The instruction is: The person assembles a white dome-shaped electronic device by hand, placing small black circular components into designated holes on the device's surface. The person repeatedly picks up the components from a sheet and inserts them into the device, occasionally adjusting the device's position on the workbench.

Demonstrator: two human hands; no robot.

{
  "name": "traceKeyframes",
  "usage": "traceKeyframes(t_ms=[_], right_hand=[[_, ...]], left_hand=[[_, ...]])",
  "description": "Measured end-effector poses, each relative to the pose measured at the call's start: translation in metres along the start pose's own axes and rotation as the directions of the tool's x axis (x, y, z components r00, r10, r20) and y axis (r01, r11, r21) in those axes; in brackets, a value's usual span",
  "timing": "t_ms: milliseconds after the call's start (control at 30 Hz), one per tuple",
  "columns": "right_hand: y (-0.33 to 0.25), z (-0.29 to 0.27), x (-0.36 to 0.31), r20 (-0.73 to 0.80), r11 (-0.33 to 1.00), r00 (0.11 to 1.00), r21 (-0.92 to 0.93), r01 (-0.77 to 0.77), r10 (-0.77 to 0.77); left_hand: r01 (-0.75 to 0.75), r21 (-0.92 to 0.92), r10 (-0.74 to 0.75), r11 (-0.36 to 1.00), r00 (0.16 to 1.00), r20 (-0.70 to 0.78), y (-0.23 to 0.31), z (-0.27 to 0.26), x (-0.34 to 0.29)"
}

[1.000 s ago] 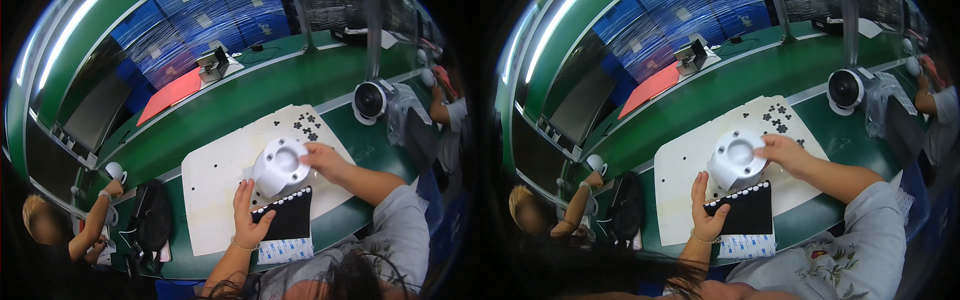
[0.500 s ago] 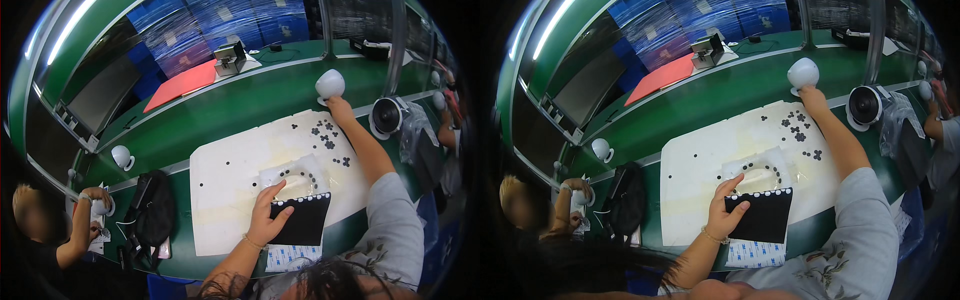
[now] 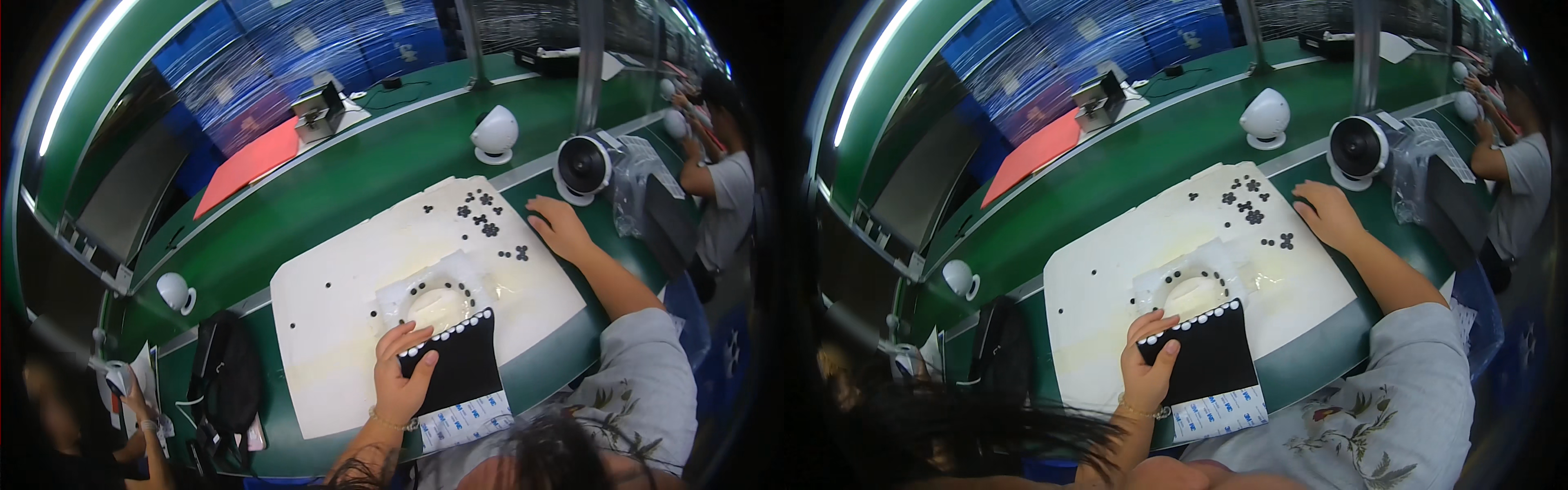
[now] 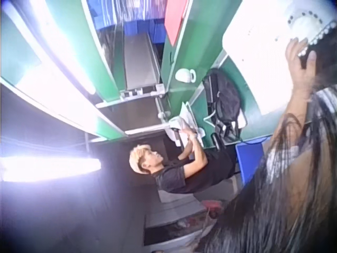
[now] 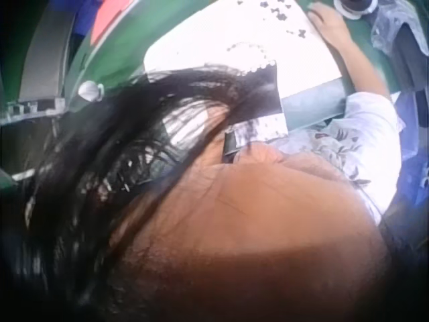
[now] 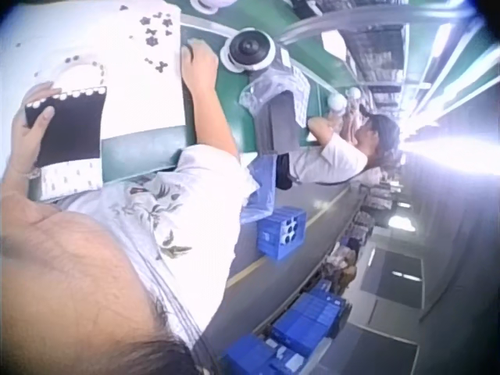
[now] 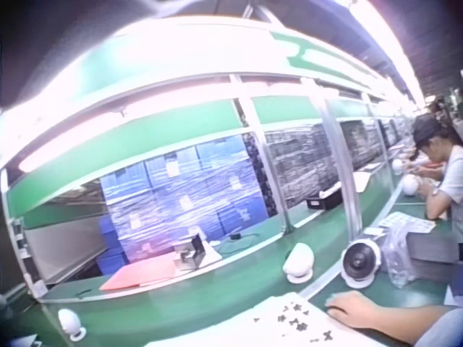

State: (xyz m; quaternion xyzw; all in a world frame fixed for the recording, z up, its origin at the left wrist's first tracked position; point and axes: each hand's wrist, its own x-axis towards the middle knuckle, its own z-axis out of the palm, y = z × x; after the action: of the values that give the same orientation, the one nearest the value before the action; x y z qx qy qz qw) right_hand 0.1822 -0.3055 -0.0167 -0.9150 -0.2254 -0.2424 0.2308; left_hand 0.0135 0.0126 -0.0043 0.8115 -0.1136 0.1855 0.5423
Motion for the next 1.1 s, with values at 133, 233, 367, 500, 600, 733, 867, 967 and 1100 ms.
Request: traceKeyframes(t_ms=[133,233,367,500,600,733,867,967,1100], right_hand=[[0.047,-0.023,-0.036,-0.093,0.928,0.925,-0.025,-0.373,0.369],[0.07,-0.032,-0.04,0.02,0.925,0.972,-0.311,-0.218,0.236],[0.071,-0.032,-0.033,-0.082,0.932,0.977,-0.293,-0.212,0.196],[0.069,-0.033,-0.024,-0.285,0.949,0.958,-0.296,-0.104,0.016],[0.048,-0.045,-0.016,-0.28,0.969,0.96,-0.236,-0.071,0.002],[-0.016,-0.056,0.011,-0.194,0.892,0.964,0.446,-0.081,0.184],[-0.086,-0.042,0.038,0.247,0.226,0.956,0.933,-0.278,0.156],[-0.135,-0.029,0.045,0.423,0.161,0.906,0.893,-0.42,0.017],[-0.155,-0.015,0.039,0.448,0.32,0.885,0.863,-0.39,-0.13]], left_hand=[[0.044,-0.026,-0.044,0.999,0.999,0.015,0.004,0.002,-0.003],[0.016,-0.036,-0.013,0.999,0.998,0.059,-0.001,0.003,-0.004],[0.063,-0.046,-0.06,0.997,0.997,0.058,0.004,0.006,-0.004],[-0.022,0.041,0.019,0.999,0.997,0.075,0.002,0.005,-0.005],[-0.175,0.114,0.169,0.978,0.984,0.058,0.003,0.009,0.0],[-0.342,0.159,0.319,0.926,0.935,0.153,0.006,0.004,0.002],[-0.463,0.131,0.424,0.877,0.872,0.244,0.009,0.002,-0.001],[-0.398,0.128,0.358,0.908,0.898,0.255,0.012,-0.001,-0.006],[-0.33,0.09,0.305,0.94,0.927,0.22,0.01,0.002,-0.004]])
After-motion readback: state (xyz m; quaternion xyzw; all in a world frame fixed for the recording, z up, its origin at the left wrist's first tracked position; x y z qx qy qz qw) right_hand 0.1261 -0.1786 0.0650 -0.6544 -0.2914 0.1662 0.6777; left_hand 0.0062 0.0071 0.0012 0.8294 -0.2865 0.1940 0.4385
